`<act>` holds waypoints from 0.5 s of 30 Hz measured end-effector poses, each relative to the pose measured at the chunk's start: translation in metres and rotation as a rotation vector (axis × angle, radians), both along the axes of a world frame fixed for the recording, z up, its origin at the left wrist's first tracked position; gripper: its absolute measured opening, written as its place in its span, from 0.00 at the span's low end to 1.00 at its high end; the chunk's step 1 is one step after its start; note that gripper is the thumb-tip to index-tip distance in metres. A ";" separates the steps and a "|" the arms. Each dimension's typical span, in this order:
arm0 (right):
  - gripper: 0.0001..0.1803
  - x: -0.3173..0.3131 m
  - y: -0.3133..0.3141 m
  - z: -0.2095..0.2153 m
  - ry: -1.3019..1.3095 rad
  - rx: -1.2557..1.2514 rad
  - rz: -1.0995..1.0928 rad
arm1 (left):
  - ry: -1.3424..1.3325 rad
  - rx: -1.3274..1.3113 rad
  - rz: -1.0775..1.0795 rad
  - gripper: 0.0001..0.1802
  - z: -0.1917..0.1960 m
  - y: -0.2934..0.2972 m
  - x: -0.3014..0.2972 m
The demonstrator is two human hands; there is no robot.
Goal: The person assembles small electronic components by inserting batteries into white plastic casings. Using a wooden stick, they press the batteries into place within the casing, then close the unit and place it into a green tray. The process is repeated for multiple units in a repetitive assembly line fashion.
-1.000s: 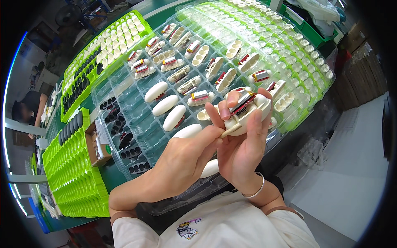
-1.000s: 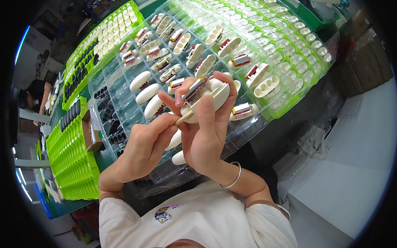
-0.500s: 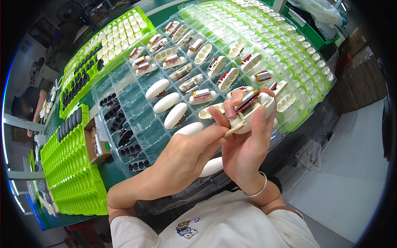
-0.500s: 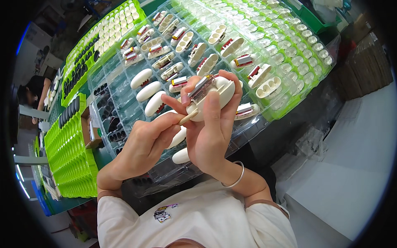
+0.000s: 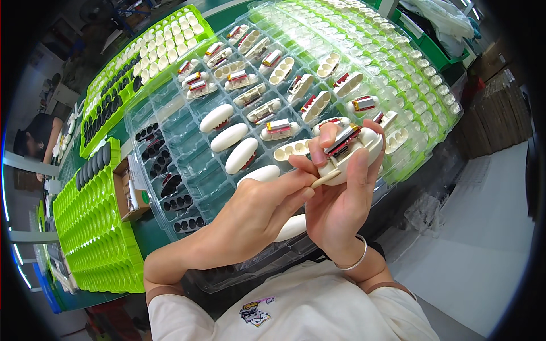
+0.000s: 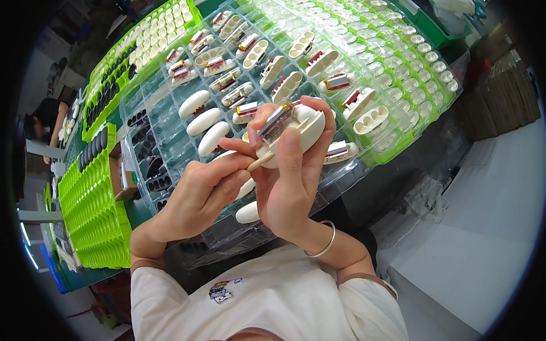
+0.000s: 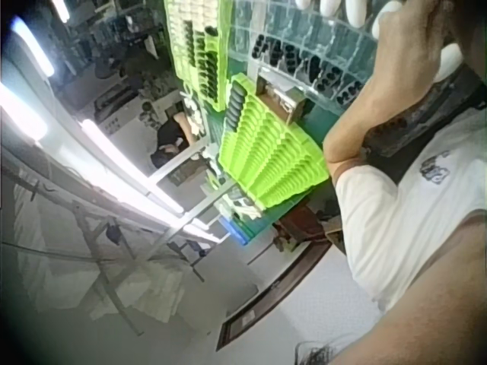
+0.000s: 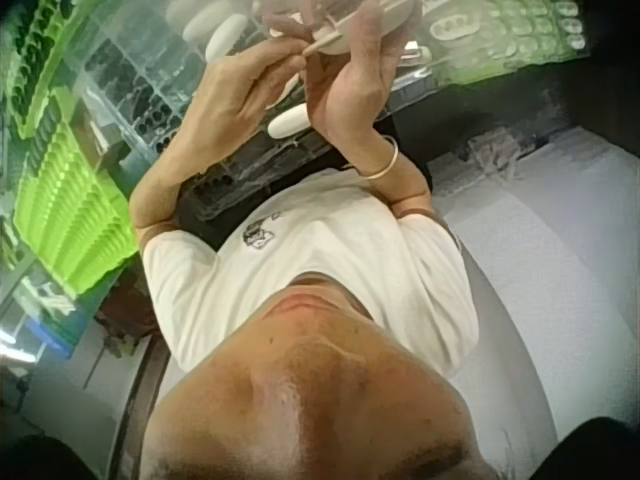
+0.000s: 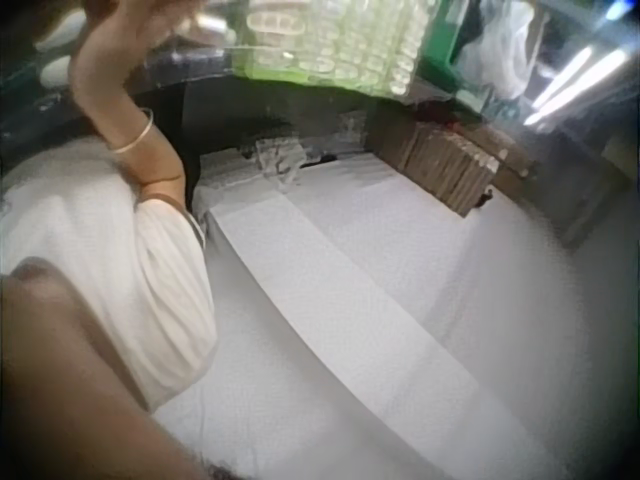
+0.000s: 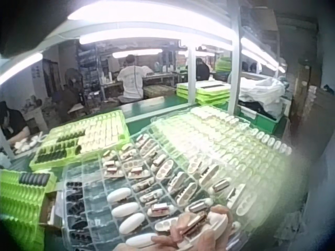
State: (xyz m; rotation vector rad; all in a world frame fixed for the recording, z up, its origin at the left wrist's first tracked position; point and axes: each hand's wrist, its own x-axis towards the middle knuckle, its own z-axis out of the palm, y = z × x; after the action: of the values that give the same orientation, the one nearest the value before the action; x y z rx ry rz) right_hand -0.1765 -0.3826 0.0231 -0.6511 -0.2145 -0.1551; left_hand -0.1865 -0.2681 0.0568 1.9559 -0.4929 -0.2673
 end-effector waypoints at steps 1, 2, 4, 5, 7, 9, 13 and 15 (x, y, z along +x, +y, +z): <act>0.19 0.000 0.001 0.001 0.003 -0.008 -0.014 | -0.030 -0.015 -0.001 0.09 -0.004 0.001 0.000; 0.19 0.001 0.001 0.001 0.011 -0.011 -0.009 | -0.059 -0.030 -0.003 0.09 -0.005 0.001 0.000; 0.20 0.003 0.001 0.001 0.025 -0.019 -0.002 | -0.020 -0.019 -0.013 0.09 -0.004 0.003 0.002; 0.19 0.003 -0.001 -0.001 0.006 -0.002 0.040 | 0.000 -0.013 -0.018 0.09 -0.004 0.003 0.002; 0.18 0.004 -0.006 -0.007 -0.034 0.030 0.118 | -0.004 -0.014 -0.004 0.10 -0.006 0.002 0.002; 0.18 0.005 -0.006 -0.006 0.023 0.150 0.140 | 0.050 -0.089 0.032 0.09 -0.004 0.003 0.002; 0.19 0.006 -0.005 -0.004 0.060 0.210 0.146 | 0.181 -0.398 0.166 0.08 -0.001 0.014 0.012; 0.20 0.007 0.000 -0.006 0.008 0.238 0.178 | 0.109 -0.352 0.240 0.11 -0.006 0.008 0.015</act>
State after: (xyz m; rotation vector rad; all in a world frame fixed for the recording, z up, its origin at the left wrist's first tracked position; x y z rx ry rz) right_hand -0.1698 -0.3827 0.0171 -0.3935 -0.2407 -0.0063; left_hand -0.1714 -0.2602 0.0507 1.6276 -0.2128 -0.1223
